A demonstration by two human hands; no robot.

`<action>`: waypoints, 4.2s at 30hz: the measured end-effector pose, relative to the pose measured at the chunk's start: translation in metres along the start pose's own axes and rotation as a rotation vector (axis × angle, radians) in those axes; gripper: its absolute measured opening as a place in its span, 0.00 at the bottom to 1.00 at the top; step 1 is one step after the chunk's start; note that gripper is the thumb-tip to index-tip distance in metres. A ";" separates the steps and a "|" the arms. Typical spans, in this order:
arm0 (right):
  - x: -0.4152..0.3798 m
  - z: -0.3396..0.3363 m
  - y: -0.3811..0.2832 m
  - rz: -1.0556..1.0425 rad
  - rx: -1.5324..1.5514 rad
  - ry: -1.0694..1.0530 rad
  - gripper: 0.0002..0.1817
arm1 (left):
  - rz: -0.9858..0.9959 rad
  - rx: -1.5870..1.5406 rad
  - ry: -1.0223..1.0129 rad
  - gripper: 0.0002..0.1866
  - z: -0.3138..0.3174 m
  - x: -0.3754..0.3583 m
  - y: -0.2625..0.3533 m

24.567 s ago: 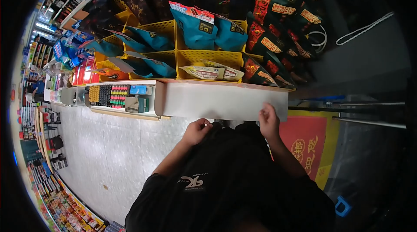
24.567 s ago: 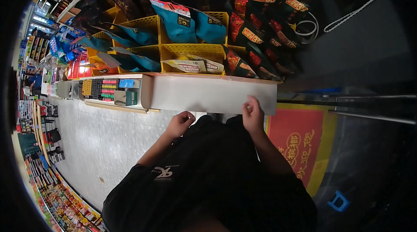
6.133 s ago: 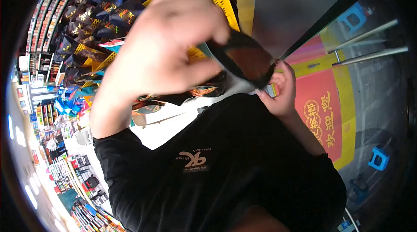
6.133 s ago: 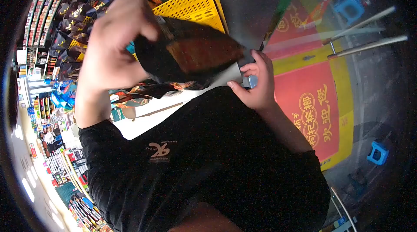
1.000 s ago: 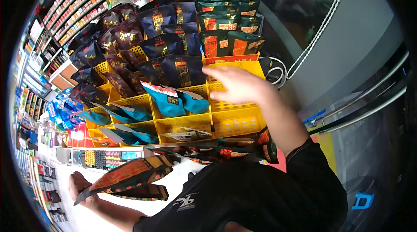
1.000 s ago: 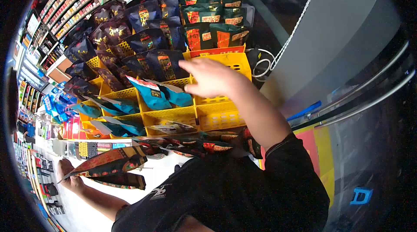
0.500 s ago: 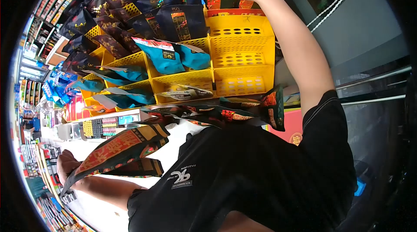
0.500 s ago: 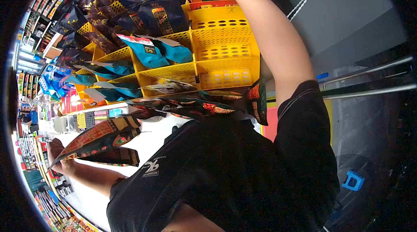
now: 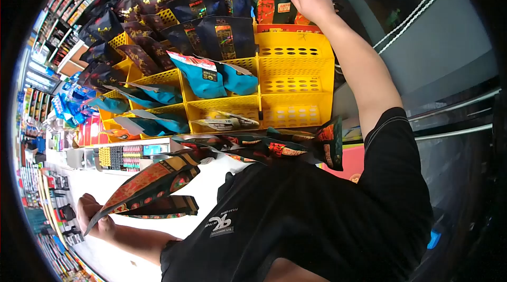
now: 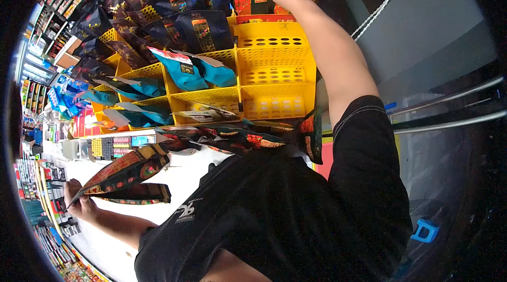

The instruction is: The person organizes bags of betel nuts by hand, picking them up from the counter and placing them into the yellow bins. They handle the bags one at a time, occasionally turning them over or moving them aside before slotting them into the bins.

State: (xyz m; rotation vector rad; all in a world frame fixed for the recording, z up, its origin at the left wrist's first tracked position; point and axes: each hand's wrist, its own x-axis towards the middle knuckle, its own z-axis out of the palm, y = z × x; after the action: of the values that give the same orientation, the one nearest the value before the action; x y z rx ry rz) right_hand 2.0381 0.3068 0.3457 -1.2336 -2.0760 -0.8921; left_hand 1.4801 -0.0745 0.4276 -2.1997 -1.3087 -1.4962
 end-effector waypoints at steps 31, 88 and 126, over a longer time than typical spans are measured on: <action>0.027 -0.026 0.023 -0.068 0.028 -0.318 0.14 | -0.168 0.132 0.055 0.30 -0.017 -0.029 0.004; 0.127 -0.119 0.046 -0.021 0.193 -0.331 0.24 | -0.154 0.034 -0.016 0.29 0.006 -0.007 -0.009; 0.037 -0.255 -0.095 0.010 0.995 0.412 0.11 | -0.144 -0.239 0.029 0.28 -0.073 -0.055 -0.034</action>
State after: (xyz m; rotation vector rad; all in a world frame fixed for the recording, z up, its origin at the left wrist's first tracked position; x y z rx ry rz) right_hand 1.9697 0.0955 0.5066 -0.4629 -1.7653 -0.0175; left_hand 1.4002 -0.1271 0.4070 -2.2538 -1.3691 -1.8171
